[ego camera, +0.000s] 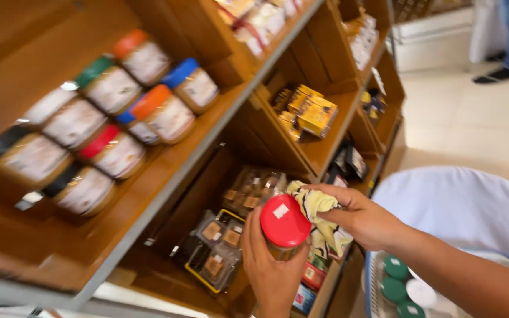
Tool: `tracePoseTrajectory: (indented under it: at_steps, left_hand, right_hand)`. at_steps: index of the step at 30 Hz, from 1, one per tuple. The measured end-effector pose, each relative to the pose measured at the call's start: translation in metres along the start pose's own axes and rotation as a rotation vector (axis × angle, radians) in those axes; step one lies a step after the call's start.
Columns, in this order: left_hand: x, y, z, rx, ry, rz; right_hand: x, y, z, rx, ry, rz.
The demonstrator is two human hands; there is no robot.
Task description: The recorder is wiping jars with a cloth and organizing them neatly on wooden grocery store shelves.
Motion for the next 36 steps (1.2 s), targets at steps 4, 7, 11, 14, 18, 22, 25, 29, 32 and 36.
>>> tracePoseTrajectory:
  at_steps: [4, 7, 11, 14, 18, 22, 25, 29, 32, 36]
  left_hand:
    - [-0.07, 0.0, -0.057, 0.187, -0.214, -0.212]
    - [-0.122, 0.005, -0.105, 0.311, -0.394, -0.32]
    - [-0.179, 0.03, -0.166, 0.319, -0.555, -0.453]
    - [-0.222, 0.048, -0.22, 0.335, -0.694, -0.481]
    - [-0.261, 0.071, -0.27, 0.434, -0.767, -0.587]
    - [-0.299, 0.085, -0.335, 0.404, -0.925, -0.66]
    - [-0.326, 0.098, -0.369, 0.342, -0.903, -0.684]
    - [-0.364, 0.106, -0.4, 0.226, -0.863, -0.662]
    - [-0.386, 0.104, -0.416, 0.197, -0.851, -0.656]
    - [-0.415, 0.107, -0.426, 0.146, -0.923, -0.686]
  right_hand:
    - [0.064, 0.066, -0.011, -0.183, 0.211, -0.055]
    - [0.104, 0.108, -0.03, -0.372, 0.355, -0.023]
    - [0.16, 0.18, -0.066, -0.514, 0.508, 0.117]
    - [0.194, 0.218, -0.095, -0.671, 0.588, 0.183]
    - [0.234, 0.282, -0.131, -0.64, 0.784, 0.211]
    - [0.278, 0.359, -0.166, -0.754, 0.907, 0.325]
    - [0.292, 0.357, -0.178, -0.81, 0.977, 0.228]
    - [0.337, 0.392, -0.188, -0.839, 1.044, 0.205]
    - [0.375, 0.422, -0.184, -0.788, 1.098, 0.136]
    - [0.41, 0.445, -0.166, -0.829, 0.787, -0.803]
Point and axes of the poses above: each hand's wrist, its own z-axis towards the middle knuckle, its own x-axis out of the back of the hand, y = z × x, the point moved 3 cm from there along z, towards the middle knuckle, and after that the axes turned 14 degrees about -x, right-handed, at the moved point
